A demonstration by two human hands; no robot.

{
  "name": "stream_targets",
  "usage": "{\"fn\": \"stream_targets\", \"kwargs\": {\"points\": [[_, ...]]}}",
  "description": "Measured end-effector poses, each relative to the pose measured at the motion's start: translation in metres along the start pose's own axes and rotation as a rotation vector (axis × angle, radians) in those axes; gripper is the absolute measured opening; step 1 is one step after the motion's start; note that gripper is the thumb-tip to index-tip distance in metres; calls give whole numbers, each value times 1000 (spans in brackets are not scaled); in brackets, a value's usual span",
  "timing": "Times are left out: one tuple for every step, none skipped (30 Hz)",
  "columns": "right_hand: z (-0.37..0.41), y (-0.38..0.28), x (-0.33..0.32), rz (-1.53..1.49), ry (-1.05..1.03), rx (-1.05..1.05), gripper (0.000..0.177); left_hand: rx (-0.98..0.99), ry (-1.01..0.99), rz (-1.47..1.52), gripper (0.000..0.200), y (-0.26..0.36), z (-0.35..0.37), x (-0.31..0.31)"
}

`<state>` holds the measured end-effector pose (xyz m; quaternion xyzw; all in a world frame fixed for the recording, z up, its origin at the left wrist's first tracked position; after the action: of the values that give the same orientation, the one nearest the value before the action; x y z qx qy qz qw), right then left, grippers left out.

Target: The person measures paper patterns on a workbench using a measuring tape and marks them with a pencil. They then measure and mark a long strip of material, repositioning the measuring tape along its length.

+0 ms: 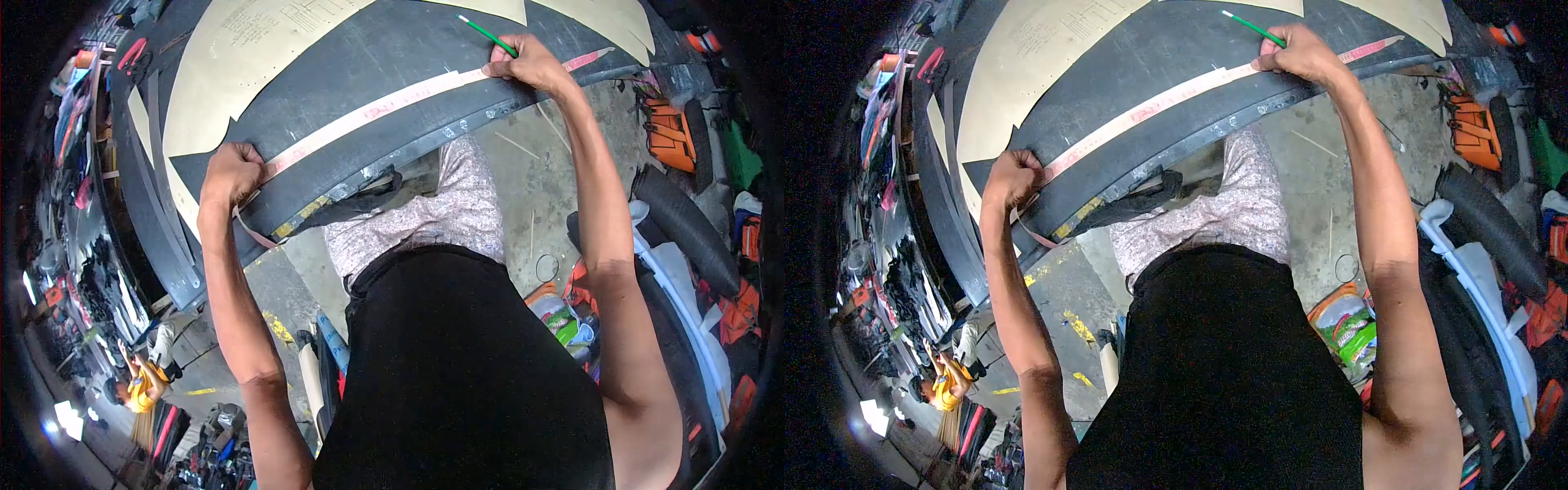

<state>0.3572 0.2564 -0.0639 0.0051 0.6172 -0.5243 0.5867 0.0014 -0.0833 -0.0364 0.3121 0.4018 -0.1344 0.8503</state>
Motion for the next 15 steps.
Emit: {"fn": "stream_targets", "kwargs": {"points": [[-1, 2, 1, -3, -1, 2, 25, 11, 1, 0, 20, 1, 0, 0], [-1, 3, 1, -5, -1, 4, 25, 11, 2, 0, 20, 1, 0, 0], [-1, 2, 1, -5, -1, 3, 25, 12, -1, 1, 20, 2, 0, -1], [0, 2, 1, 3, 1, 8, 25, 12, -4, 3, 21, 2, 1, -1], [0, 1, 0, 12, 4, 10, 24, 13, -6, 5, 21, 3, 1, -1], [0, 1, -1, 21, 7, 13, 24, 13, -4, 6, 21, 3, 1, -1], [1, 0, -1, 22, 6, 12, 24, 15, -4, 9, 22, 2, 0, -1], [1, 0, 0, 13, 4, 11, 24, 16, -4, 12, 23, 2, 0, 0], [1, -1, 0, 4, 1, 10, 24, 18, -3, 16, 24, 3, 0, 0], [1, -1, 0, -4, 0, 8, 24, 18, -1, 17, 24, 3, 1, 0], [1, -1, 0, -4, -1, 8, 24, 12, -3, 25, 25, 3, 1, 0], [1, 0, 0, -2, 0, 14, 24, 6, -6, 33, 26, 3, 1, 0], [0, 0, -1, 0, 2, 20, 24, 0, -7, 41, 27, 3, 1, 0], [1, 1, 0, 1, 3, 27, 24, 0, -8, 41, 27, 3, 2, 0], [1, 0, 0, 1, 4, 27, 24, -3, -9, 45, 28, 3, 1, 0]]}}
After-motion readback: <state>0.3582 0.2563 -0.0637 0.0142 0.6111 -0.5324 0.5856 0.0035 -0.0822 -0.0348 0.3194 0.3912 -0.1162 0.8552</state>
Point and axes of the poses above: each hand's wrist, its own z-axis away from the middle knuckle, its own x-axis out of the palm, y = z × x, the point moved 7 cm from there along -z, towards the middle knuckle, and after that the axes turned 11 degrees about z, right-handed, at the moved point
